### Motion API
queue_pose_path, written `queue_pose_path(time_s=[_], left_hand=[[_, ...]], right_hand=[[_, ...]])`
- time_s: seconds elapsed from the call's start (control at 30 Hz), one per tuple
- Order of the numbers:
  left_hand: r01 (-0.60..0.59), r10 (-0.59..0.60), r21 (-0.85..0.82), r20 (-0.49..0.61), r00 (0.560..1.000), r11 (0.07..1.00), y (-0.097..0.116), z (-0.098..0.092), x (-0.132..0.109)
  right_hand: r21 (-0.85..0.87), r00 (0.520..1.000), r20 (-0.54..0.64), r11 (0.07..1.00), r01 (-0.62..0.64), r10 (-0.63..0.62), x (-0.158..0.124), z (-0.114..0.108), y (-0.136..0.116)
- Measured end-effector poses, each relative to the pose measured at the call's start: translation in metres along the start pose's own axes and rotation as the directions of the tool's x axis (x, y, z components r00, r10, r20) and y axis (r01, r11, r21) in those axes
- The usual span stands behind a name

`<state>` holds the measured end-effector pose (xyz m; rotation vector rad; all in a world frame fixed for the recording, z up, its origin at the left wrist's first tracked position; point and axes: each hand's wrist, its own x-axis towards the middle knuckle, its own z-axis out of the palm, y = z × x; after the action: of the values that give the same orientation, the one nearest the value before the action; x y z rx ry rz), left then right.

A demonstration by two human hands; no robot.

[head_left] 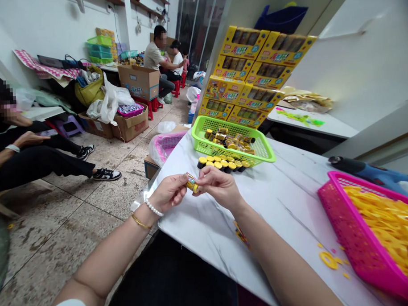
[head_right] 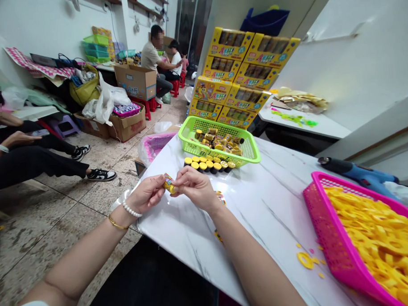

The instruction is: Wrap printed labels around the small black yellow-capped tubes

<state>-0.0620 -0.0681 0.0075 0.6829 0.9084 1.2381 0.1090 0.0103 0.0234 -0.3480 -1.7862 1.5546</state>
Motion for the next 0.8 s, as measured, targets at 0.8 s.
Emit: queue_pose_path(time_s=[0.8], left_hand=[[0.168, -0.167, 0.030, -0.028, 0.986, 0.985, 0.040, 0.058, 0.055]], right_hand=[[-0.225, 0.975, -0.195, 0.972, 0.066, -0.111, 0.009, -0.050, -0.011]])
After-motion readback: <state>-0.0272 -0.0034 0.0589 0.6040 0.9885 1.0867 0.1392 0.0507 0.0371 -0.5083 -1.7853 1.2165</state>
